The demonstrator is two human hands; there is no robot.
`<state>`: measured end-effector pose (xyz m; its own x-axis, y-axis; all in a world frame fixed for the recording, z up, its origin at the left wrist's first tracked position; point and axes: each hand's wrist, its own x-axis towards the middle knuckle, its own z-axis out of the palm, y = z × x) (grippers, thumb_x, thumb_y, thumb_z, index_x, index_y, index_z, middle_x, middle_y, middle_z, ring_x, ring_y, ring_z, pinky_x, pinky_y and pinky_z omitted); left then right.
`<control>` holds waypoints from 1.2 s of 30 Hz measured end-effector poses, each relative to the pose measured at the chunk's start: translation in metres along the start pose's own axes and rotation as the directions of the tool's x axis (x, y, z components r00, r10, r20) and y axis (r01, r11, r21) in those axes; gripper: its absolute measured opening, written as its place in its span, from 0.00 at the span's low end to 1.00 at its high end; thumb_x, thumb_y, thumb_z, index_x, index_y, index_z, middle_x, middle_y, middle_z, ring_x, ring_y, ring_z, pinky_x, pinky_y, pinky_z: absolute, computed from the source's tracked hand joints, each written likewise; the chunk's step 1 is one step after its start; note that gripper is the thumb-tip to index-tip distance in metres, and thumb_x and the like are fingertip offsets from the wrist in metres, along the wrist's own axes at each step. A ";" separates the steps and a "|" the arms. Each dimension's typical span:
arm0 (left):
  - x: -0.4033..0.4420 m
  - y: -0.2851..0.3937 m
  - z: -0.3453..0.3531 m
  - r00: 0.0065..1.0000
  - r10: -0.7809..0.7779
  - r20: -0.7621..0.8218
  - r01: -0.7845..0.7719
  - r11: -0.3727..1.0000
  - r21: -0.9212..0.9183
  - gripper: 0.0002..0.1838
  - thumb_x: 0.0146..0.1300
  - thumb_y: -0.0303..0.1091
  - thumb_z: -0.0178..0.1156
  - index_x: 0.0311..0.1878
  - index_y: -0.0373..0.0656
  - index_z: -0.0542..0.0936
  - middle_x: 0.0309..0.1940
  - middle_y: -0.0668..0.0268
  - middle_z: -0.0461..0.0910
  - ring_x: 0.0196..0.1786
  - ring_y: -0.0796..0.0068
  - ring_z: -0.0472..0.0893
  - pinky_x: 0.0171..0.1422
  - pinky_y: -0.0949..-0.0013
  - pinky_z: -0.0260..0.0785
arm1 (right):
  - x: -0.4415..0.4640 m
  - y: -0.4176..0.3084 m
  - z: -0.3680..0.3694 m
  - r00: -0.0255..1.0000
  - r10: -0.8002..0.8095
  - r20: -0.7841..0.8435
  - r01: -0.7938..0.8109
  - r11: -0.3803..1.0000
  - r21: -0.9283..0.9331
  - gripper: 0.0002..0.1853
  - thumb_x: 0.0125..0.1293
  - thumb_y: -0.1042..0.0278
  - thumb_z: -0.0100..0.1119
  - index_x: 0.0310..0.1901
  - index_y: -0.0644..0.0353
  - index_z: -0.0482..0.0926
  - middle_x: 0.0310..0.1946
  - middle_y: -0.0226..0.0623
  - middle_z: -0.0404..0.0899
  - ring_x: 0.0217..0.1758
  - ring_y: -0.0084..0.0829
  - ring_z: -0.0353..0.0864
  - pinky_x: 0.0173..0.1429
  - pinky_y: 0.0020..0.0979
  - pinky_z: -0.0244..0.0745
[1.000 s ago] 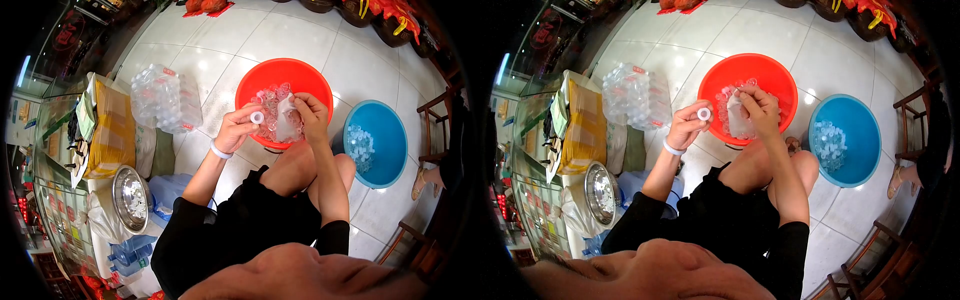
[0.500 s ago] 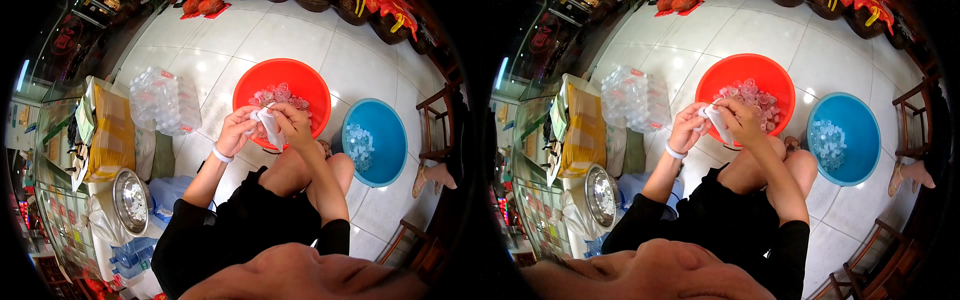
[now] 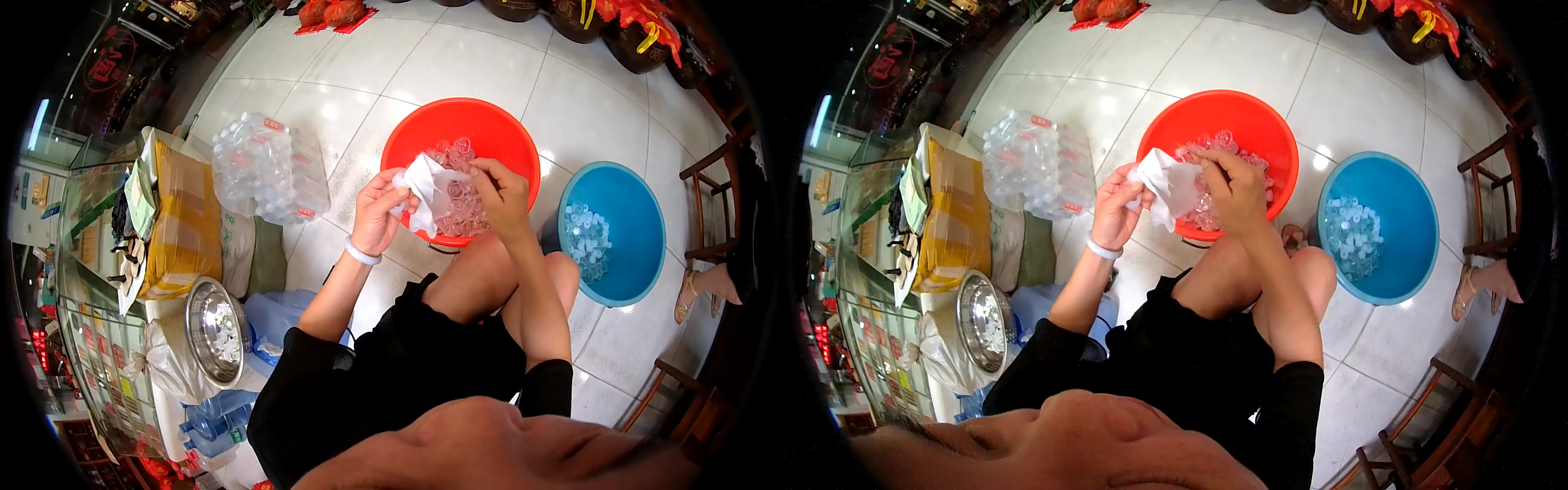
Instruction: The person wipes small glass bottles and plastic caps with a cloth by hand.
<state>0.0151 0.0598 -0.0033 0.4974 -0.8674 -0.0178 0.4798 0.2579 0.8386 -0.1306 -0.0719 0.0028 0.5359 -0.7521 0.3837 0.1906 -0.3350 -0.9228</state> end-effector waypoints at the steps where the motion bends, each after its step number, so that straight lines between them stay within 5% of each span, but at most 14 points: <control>1: 0.000 0.002 0.000 1.000 -0.001 0.001 0.001 1.000 0.001 0.16 0.55 0.22 0.53 0.48 0.34 0.69 0.32 0.60 0.76 0.29 0.73 0.75 0.32 0.73 0.67 | 0.000 0.001 -0.001 0.999 -0.029 0.018 0.030 0.997 -0.074 0.06 0.57 0.76 0.52 0.34 0.67 0.77 0.24 0.32 0.77 0.24 0.20 0.73 0.28 0.19 0.67; 4: -0.001 0.005 0.001 0.999 0.023 0.026 -0.024 1.000 0.020 0.14 0.55 0.20 0.53 0.46 0.34 0.69 0.32 0.59 0.76 0.30 0.74 0.76 0.32 0.74 0.68 | -0.002 -0.002 0.002 0.980 -0.173 0.093 0.190 0.957 -0.218 0.06 0.54 0.74 0.53 0.33 0.61 0.78 0.25 0.38 0.78 0.25 0.31 0.78 0.28 0.27 0.71; 7: -0.003 0.004 0.003 0.998 0.033 0.048 -0.038 0.995 0.093 0.15 0.55 0.22 0.53 0.48 0.33 0.69 0.33 0.59 0.76 0.30 0.72 0.75 0.32 0.72 0.68 | -0.005 -0.006 0.008 0.978 -0.154 0.142 0.177 0.969 -0.170 0.06 0.52 0.73 0.53 0.32 0.59 0.79 0.25 0.37 0.78 0.25 0.34 0.77 0.29 0.29 0.71; 26: -0.009 0.006 0.010 0.989 -0.033 0.145 -0.028 0.916 0.399 0.15 0.58 0.24 0.51 0.50 0.30 0.70 0.26 0.62 0.75 0.22 0.78 0.72 0.23 0.78 0.62 | -0.008 0.000 0.014 0.929 -0.249 0.272 0.298 0.942 -0.154 0.05 0.52 0.74 0.51 0.30 0.62 0.77 0.21 0.41 0.73 0.21 0.38 0.73 0.24 0.32 0.67; 32: -0.009 0.003 0.011 0.990 0.051 0.134 -0.107 0.884 0.456 0.15 0.58 0.24 0.52 0.49 0.30 0.70 0.25 0.63 0.74 0.22 0.78 0.72 0.23 0.79 0.62 | -0.011 0.010 0.019 0.925 -0.242 0.294 0.276 0.958 -0.082 0.06 0.53 0.75 0.51 0.31 0.62 0.77 0.22 0.42 0.74 0.22 0.38 0.73 0.25 0.32 0.66; 36: -0.009 0.002 0.015 0.993 0.009 0.122 -0.051 0.936 0.348 0.15 0.58 0.25 0.52 0.48 0.31 0.71 0.23 0.64 0.73 0.21 0.79 0.71 0.23 0.79 0.61 | -0.014 0.004 0.023 0.970 -0.011 0.244 -0.026 0.989 0.148 0.05 0.53 0.75 0.51 0.29 0.64 0.77 0.20 0.43 0.73 0.21 0.37 0.73 0.25 0.31 0.66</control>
<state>0.0012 0.0622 0.0069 0.4097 -0.9105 0.0560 0.1721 0.1375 0.9754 -0.1186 -0.0501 -0.0075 0.7181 -0.5874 0.3733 0.2959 -0.2278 -0.9277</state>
